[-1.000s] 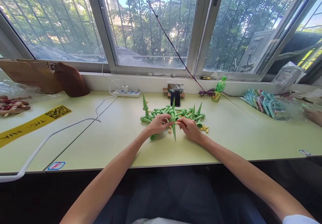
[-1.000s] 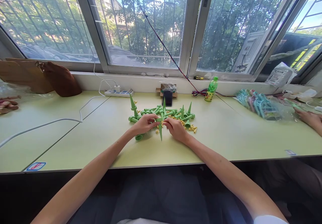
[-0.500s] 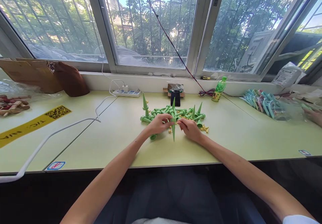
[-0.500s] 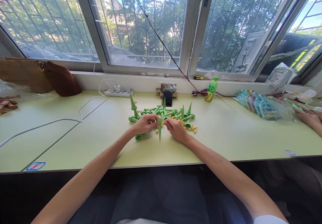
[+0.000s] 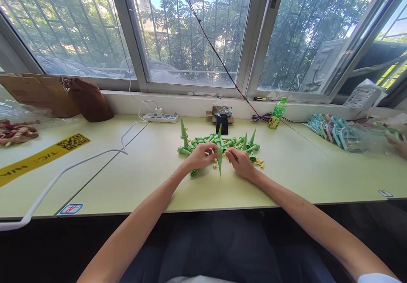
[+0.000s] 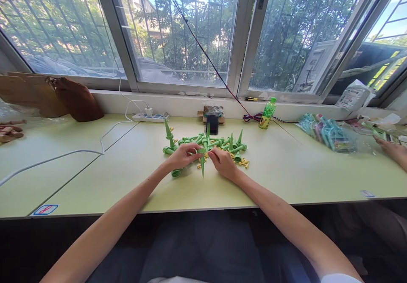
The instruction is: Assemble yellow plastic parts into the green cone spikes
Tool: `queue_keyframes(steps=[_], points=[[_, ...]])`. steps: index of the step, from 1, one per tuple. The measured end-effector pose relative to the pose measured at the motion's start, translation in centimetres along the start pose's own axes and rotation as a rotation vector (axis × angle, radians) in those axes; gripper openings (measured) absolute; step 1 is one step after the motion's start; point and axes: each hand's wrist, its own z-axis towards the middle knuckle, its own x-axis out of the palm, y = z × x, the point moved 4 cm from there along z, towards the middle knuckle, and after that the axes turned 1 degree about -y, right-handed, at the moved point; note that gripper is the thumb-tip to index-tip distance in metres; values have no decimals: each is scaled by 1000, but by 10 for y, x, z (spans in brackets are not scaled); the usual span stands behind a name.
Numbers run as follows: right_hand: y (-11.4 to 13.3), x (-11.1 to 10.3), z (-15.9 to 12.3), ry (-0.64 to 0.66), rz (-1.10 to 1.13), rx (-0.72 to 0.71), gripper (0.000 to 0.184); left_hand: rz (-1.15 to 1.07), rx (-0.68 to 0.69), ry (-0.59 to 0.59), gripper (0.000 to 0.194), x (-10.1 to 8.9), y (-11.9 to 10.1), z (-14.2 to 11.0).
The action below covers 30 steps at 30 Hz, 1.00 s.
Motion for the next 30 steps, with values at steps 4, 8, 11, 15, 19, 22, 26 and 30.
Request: queue_keyframes(steps=[4,8,11,15,19,22,26,30], points=[[0,0,0,-7,3,10,34,-3,0,-10,31,0,1,0],[1,-1,0,-11,9,17,33,3,-2,-8,30,1,2,0],[2,-1,1,-13,11,19,34,5,-1,-11,30,1,4,0],[1,-2,1,-21,9,21,36,15,4,-16,32,2,5,0],[0,-1,1,-21,6,18,37,24,2,-12,31,2,4,0],[-2,0,1,-26,-3,13,38,34,0,-12,30,2,4,0],[-4,0,0,-36,-27,-4,40,46,11,-10,30,3,4,-1],[-4,0,1,-36,-41,-26,41,52,19,12,31,4,3,-1]])
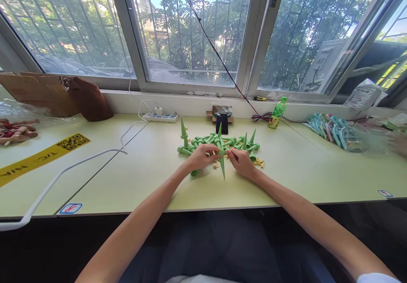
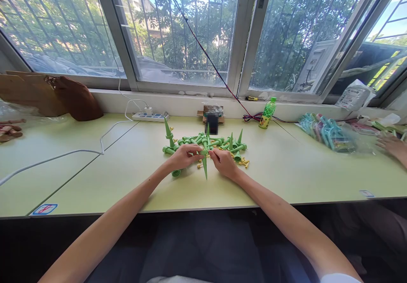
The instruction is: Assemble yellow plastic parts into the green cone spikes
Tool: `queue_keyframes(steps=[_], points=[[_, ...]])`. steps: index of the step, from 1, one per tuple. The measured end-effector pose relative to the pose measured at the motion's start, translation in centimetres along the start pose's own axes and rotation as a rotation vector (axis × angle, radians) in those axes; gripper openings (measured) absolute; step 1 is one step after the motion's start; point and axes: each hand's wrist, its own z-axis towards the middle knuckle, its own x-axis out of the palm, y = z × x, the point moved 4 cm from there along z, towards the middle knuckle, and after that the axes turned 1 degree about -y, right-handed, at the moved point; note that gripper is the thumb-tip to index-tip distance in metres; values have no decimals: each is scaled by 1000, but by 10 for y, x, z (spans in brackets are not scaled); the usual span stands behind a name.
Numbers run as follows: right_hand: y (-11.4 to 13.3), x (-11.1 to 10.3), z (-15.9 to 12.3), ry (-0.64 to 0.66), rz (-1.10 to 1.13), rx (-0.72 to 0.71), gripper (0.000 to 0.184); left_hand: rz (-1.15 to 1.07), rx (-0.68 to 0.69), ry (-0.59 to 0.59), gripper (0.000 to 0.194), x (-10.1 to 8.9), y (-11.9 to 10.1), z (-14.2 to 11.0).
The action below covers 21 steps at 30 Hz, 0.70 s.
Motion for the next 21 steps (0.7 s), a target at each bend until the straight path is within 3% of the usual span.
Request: queue_keyframes(steps=[4,10,21], points=[[1,-1,0,7,6,32,41,-7,-9,-2,31,-1,-1,0],[3,-2,0,-24,61,67,23,-10,-21,-72,34,-6,2,1],[3,-3,0,-55,51,-35,21,29,-22,-60,30,-6,4,2]])
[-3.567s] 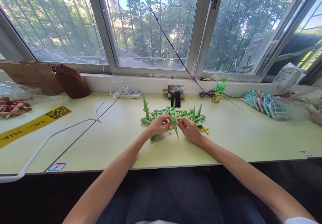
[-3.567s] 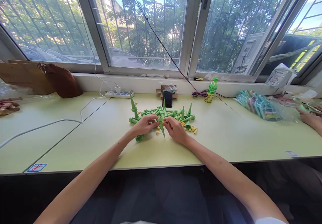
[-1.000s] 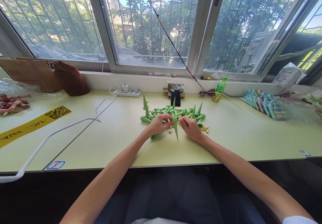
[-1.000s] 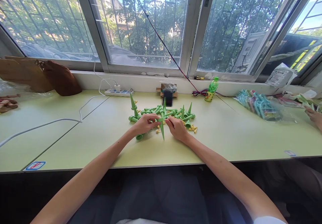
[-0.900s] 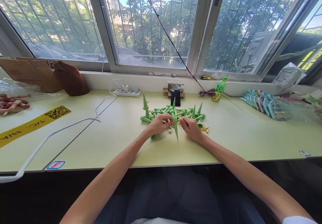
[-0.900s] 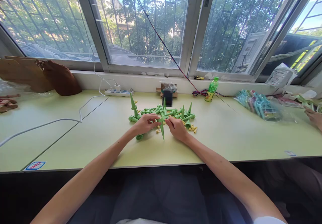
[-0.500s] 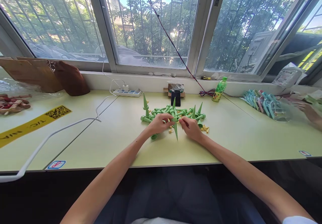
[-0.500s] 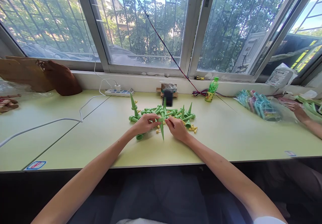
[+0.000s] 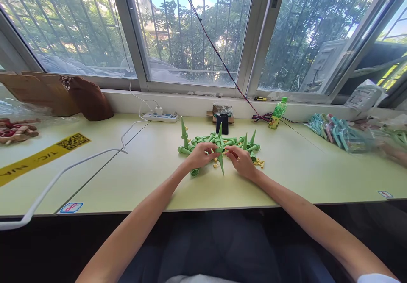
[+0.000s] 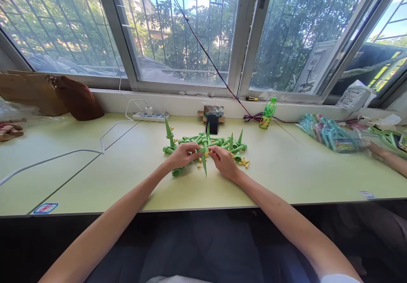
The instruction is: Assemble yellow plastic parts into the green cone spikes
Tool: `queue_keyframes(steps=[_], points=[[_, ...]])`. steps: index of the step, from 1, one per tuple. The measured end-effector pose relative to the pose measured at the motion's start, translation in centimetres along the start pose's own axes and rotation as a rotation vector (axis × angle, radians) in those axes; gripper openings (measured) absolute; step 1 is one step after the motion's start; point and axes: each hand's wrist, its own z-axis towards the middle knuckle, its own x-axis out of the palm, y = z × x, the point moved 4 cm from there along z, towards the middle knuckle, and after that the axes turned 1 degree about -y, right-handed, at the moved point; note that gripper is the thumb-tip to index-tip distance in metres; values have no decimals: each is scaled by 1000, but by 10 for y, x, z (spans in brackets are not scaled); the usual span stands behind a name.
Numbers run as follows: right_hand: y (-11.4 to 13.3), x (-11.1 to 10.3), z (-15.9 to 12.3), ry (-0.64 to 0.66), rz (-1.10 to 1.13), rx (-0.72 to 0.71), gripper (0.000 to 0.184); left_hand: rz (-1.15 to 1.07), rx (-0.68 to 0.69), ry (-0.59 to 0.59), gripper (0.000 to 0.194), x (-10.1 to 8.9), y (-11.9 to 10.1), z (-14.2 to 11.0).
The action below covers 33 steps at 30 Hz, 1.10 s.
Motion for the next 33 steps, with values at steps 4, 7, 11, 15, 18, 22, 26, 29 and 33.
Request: queue_keyframes(steps=[4,7,11,15,18,22,26,29,33], points=[[-1,0,1,0,-3,-14,22,1,-11,15,30,0,-1,-1],[0,1,1,25,-11,-30,23,-4,-16,13,32,0,-2,-1],[1,2,-1,69,-32,-23,24,-2,-3,6,32,0,-1,-1],[1,3,-1,107,-36,-20,24,-1,7,10,32,0,0,-1],[1,3,-1,116,-21,-30,24,-4,10,13,30,1,1,-1],[1,2,-1,125,-22,-42,23,-6,16,14,29,2,3,-1],[3,4,-2,164,-24,-53,26,-13,16,20,30,3,4,-1],[2,6,-3,186,-33,-64,28,-8,21,30,29,3,4,-1],[-1,8,-6,200,-54,-58,29,-1,33,34,26,3,3,-1]])
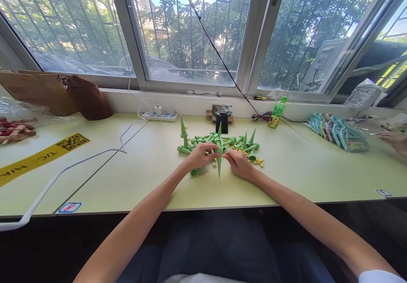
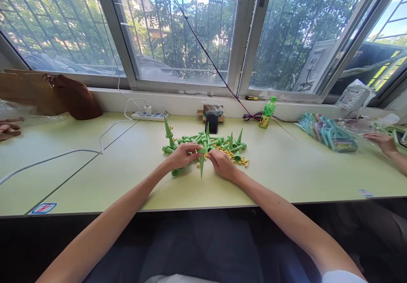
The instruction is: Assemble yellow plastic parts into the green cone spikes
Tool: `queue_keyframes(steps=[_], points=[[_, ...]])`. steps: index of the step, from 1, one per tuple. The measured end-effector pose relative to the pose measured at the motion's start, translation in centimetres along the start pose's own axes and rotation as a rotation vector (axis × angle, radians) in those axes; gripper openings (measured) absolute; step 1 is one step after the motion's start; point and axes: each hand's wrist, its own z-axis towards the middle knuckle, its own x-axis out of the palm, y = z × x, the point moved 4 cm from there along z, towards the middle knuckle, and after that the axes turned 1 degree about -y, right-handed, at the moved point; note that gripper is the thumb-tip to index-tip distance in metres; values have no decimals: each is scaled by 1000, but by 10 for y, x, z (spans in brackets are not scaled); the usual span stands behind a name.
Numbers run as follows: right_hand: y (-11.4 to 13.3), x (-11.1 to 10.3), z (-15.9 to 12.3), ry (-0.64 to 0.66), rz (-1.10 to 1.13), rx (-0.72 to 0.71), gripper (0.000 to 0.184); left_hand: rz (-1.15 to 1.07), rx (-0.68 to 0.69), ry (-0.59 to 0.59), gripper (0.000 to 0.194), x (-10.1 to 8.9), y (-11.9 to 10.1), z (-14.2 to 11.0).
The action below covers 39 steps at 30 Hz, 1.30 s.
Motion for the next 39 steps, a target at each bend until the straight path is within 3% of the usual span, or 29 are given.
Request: queue_keyframes(steps=[9,18,23,30,34,39], points=[[1,0,1,15,34,23,34,-26,-11,21,26,1,-7,-1],[5,-3,5,-34,65,128,31,-53,-19,-64,28,-1,-8,1],[6,-6,5,-88,54,105,33,-86,-36,-40,35,-4,-13,0],[10,-15,4,-273,16,28,22,-332,-153,34,46,-1,-16,0],[16,-16,2,-303,-19,-92,16,-378,-164,61,49,4,-14,1],[19,-15,2,-280,-56,-140,17,-408,-179,134,49,6,-14,-1]])
